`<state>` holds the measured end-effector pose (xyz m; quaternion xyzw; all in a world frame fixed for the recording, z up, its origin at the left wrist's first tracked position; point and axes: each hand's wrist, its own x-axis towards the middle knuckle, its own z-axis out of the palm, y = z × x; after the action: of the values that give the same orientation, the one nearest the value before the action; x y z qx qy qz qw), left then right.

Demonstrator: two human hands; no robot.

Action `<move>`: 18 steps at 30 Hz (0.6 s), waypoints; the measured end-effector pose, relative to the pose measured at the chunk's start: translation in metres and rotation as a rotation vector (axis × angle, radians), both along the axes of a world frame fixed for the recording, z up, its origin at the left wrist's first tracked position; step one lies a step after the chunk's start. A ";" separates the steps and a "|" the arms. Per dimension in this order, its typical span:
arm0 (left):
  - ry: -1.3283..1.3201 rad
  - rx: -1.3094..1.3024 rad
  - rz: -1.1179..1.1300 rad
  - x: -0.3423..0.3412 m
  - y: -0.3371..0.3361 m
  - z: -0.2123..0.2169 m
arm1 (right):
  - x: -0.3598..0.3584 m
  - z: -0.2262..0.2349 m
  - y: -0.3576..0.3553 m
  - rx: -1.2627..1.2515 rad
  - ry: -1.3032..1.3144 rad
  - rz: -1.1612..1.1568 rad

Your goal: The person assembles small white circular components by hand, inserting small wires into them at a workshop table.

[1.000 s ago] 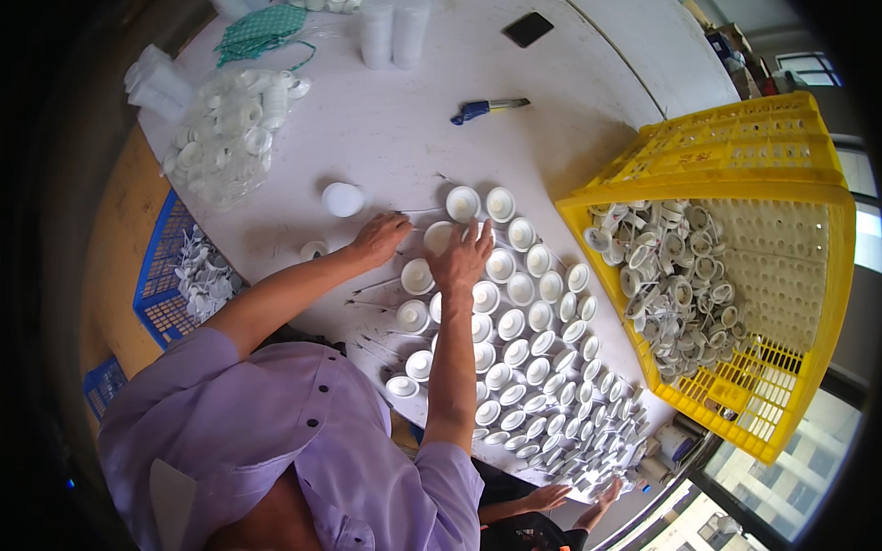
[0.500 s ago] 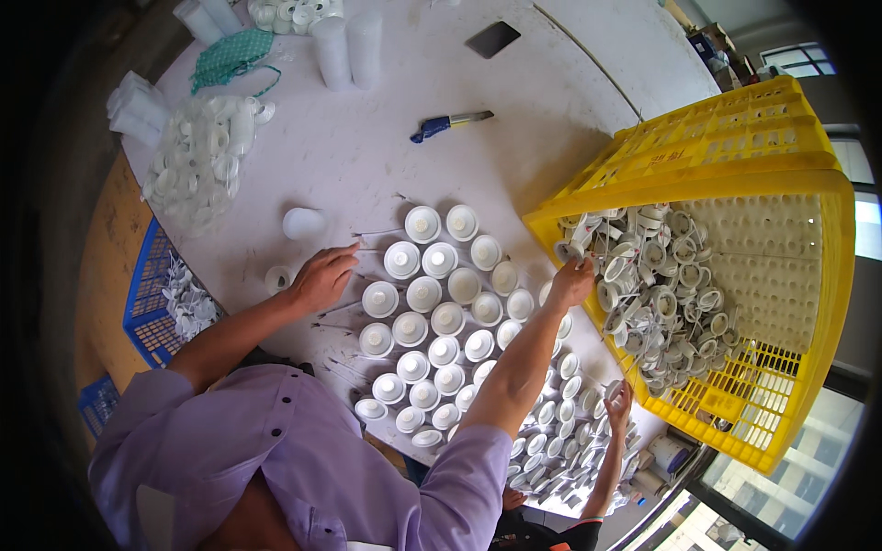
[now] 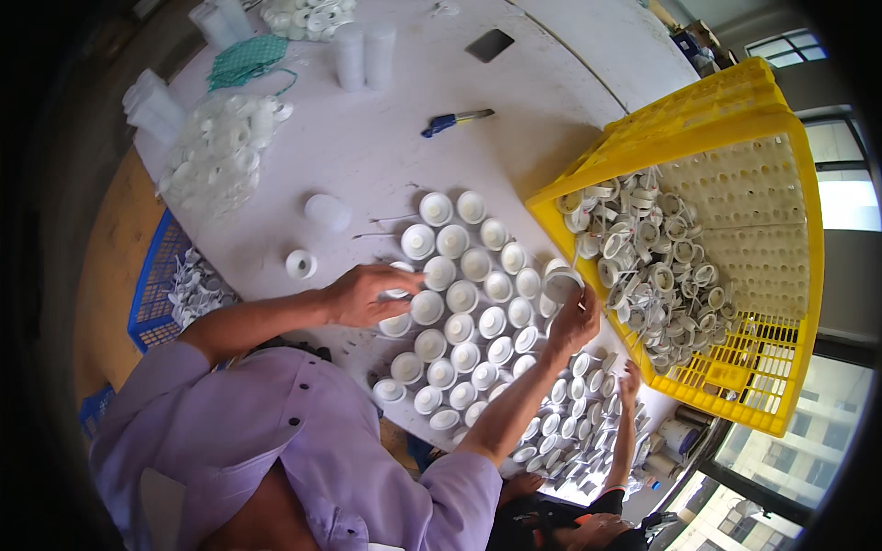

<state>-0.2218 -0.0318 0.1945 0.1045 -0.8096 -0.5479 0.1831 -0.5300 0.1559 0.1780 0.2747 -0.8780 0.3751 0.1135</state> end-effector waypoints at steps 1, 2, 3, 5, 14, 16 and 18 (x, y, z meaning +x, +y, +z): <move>0.053 0.035 -0.026 -0.005 -0.002 0.019 | 0.023 0.021 -0.002 0.004 -0.068 0.106; 0.100 0.017 -0.054 -0.009 -0.003 0.023 | 0.048 0.045 -0.007 0.037 -0.175 0.234; 0.140 0.000 -0.102 -0.014 -0.005 0.029 | 0.070 0.057 -0.010 0.039 -0.192 0.246; 0.149 -0.190 -0.163 -0.014 -0.008 0.032 | 0.112 0.074 -0.022 0.190 -0.267 0.636; -0.210 0.495 -0.483 0.075 -0.016 0.010 | 0.224 0.098 -0.050 0.163 -0.274 1.001; -0.171 0.558 -0.431 0.094 -0.016 -0.001 | 0.237 0.094 -0.045 0.008 -0.369 0.980; -0.194 0.659 -0.378 0.109 -0.020 -0.003 | 0.261 0.090 -0.047 0.114 -0.161 0.967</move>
<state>-0.1133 -0.0515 0.1911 0.0583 -0.6086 -0.7902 -0.0419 -0.2687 0.1091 0.2685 0.6265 -0.6752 0.3562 -0.1571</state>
